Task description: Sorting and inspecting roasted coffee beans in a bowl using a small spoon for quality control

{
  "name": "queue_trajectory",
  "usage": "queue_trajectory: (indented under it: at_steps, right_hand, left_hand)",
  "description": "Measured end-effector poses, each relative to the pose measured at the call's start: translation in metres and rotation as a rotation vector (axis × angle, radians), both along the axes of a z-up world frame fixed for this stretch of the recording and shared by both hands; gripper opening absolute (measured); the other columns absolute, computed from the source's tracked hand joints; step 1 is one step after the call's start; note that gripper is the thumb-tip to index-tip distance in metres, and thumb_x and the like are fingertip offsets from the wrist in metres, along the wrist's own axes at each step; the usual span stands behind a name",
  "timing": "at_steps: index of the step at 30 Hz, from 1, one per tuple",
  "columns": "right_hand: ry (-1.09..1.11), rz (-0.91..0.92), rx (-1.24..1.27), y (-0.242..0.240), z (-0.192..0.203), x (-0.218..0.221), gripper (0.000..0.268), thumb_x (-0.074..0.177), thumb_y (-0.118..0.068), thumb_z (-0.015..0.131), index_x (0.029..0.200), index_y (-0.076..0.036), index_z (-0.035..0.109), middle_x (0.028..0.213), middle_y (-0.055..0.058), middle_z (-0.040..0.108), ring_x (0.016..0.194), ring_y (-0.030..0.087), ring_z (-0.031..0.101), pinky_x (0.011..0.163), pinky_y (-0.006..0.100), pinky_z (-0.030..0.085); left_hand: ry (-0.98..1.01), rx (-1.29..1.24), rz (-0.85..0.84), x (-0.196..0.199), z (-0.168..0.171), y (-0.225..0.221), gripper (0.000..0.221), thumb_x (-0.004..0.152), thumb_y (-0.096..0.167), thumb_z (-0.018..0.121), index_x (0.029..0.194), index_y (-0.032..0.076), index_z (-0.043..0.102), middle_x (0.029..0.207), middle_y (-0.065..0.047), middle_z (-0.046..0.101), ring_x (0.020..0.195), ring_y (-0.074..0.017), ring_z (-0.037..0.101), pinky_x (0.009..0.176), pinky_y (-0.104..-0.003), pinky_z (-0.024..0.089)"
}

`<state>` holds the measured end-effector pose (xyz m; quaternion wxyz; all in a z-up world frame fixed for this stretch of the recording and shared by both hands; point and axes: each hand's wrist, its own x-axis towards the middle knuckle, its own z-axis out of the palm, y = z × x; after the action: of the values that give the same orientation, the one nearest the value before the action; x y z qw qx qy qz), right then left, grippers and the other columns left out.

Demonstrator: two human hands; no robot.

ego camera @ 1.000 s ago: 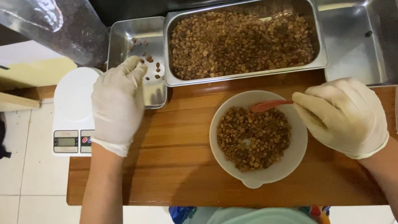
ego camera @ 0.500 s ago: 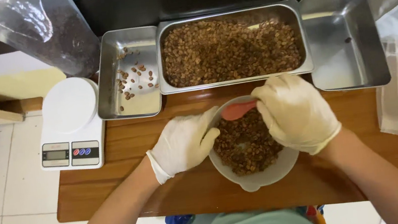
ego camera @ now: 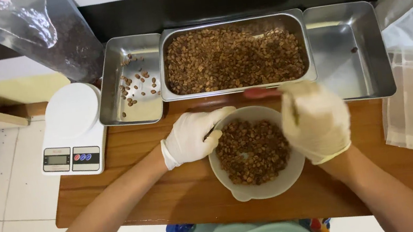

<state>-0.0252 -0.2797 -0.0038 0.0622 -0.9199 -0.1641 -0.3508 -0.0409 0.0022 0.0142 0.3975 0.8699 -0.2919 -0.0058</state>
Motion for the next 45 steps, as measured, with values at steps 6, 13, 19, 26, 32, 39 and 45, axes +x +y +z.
queue_trajectory:
  at_steps: [6,13,19,26,32,39,45]
  right_hand:
    - [0.043,0.120,0.150,-0.025,0.023,0.012,0.012,0.101,-0.015,0.065,0.106,-0.025,0.070,0.090,-0.005,0.061,0.084,0.021,0.065,0.078,0.034,0.056]
    - [0.177,0.253,0.056,0.018,0.026,-0.019,0.005,0.085,-0.014,0.069,0.086,-0.019,0.067,0.068,0.001,0.055,0.068,0.026,0.064,0.063,0.039,0.054]
    - [0.188,0.293,-0.016,0.017,0.006,-0.019,0.009,0.082,-0.022,0.070,0.087,-0.020,0.063,0.073,-0.002,0.052,0.070,0.022,0.062,0.067,0.034,0.052]
    - [0.210,0.331,-0.047,0.021,0.003,-0.019,0.012,0.081,-0.020,0.069,0.091,-0.019,0.065,0.073,-0.002,0.050,0.070,0.023,0.061,0.066,0.034,0.052]
    - [0.212,0.316,-0.050,0.024,0.003,-0.019,0.006,0.085,-0.020,0.067,0.088,-0.021,0.063,0.073,-0.002,0.045,0.068,0.021,0.056,0.065,0.032,0.049]
    - [0.269,0.287,-0.060,0.026,0.001,-0.021,0.005,0.085,-0.023,0.066,0.084,-0.020,0.061,0.070,-0.003,0.046,0.068,0.021,0.059,0.062,0.033,0.050]
    - [0.178,0.087,0.067,0.042,-0.003,-0.043,0.011,0.100,-0.013,0.059,0.089,-0.017,0.060,0.081,-0.001,0.051,0.080,0.015,0.055,0.074,0.030,0.042]
  left_hand:
    - [0.022,-0.028,0.072,-0.004,0.001,-0.008,0.046,0.086,0.012,0.056,0.131,0.014,0.065,0.089,-0.017,0.075,0.086,-0.0444,0.071,0.073,-0.053,0.059]
    - [0.006,-0.004,0.198,-0.015,0.006,-0.007,0.041,0.086,0.019,0.057,0.125,0.018,0.069,0.089,-0.017,0.075,0.087,-0.0429,0.072,0.073,-0.055,0.058]
    - [0.047,-0.037,0.250,-0.016,0.013,-0.005,0.043,0.086,0.018,0.059,0.127,0.020,0.068,0.092,-0.015,0.077,0.092,-0.0406,0.073,0.078,-0.054,0.059]
    - [0.072,-0.072,0.308,-0.017,0.004,-0.006,0.042,0.086,0.019,0.061,0.128,0.024,0.068,0.097,-0.010,0.079,0.096,-0.0375,0.074,0.081,-0.051,0.060]
    - [0.113,-0.058,0.345,-0.016,0.007,-0.007,0.041,0.086,0.019,0.061,0.127,0.024,0.068,0.083,-0.009,0.077,0.090,-0.0374,0.074,0.081,-0.052,0.059]
    - [0.174,-0.065,0.343,-0.017,0.009,-0.008,0.042,0.086,0.020,0.061,0.127,0.027,0.067,0.076,-0.004,0.076,0.085,-0.0333,0.075,0.080,-0.050,0.061]
    - [0.143,0.001,0.348,-0.018,0.009,-0.009,0.040,0.088,0.022,0.058,0.127,0.028,0.068,0.090,-0.006,0.079,0.093,-0.0327,0.075,0.084,-0.049,0.060]
